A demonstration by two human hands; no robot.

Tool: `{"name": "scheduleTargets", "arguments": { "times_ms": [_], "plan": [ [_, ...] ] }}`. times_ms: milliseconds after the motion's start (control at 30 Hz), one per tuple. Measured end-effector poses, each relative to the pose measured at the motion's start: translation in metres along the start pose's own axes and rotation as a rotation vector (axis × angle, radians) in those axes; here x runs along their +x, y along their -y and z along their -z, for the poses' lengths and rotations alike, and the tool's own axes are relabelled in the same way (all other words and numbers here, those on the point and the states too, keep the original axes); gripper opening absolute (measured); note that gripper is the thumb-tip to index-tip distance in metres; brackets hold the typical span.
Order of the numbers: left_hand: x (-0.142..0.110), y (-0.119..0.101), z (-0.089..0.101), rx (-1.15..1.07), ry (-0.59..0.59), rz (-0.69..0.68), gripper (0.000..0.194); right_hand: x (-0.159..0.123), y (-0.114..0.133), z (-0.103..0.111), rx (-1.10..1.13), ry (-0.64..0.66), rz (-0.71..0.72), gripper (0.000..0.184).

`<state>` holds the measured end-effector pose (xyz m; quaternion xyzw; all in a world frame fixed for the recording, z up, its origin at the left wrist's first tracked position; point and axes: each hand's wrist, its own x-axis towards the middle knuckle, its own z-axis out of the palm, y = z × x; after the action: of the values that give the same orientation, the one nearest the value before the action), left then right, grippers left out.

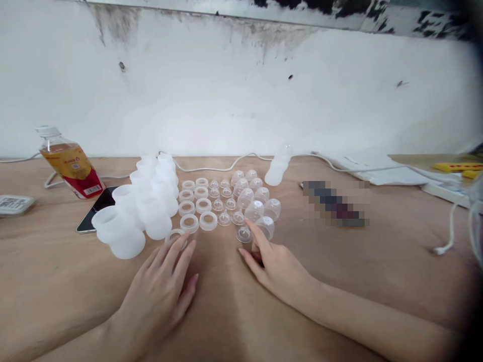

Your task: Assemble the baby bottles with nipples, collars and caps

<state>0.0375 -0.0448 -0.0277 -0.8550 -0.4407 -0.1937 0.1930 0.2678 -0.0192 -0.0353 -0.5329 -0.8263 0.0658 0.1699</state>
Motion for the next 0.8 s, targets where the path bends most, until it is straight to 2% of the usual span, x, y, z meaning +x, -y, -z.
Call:
{"name": "scheduleTargets", "arguments": {
  "times_ms": [133,200,267,400,533,667,800],
  "plan": [
    [0.000,-0.006,-0.001,-0.051,-0.012,-0.113,0.034,0.007,0.000,0.002,0.059,0.003,-0.087,0.047],
    [0.001,-0.007,0.000,-0.098,-0.028,-0.194,0.033,0.010,0.000,0.004,0.091,0.003,-0.110,0.039],
    [0.003,-0.007,0.000,-0.131,-0.025,-0.218,0.035,0.013,-0.001,0.005,0.124,0.000,-0.116,0.028],
    [0.007,0.001,-0.005,-0.169,0.061,-0.086,0.038,0.014,0.000,0.005,0.220,-0.043,-0.047,0.015],
    [0.014,0.008,-0.014,-0.325,0.148,-0.009,0.034,0.012,0.008,0.003,0.278,-0.022,0.097,0.012],
    [0.024,0.010,-0.017,-0.599,0.042,0.115,0.043,0.020,0.016,0.001,0.181,0.029,0.127,0.013],
    [0.033,0.013,-0.022,-0.985,-0.031,0.328,0.034,0.026,0.018,-0.001,0.113,0.031,0.085,0.013]
  ]
}}
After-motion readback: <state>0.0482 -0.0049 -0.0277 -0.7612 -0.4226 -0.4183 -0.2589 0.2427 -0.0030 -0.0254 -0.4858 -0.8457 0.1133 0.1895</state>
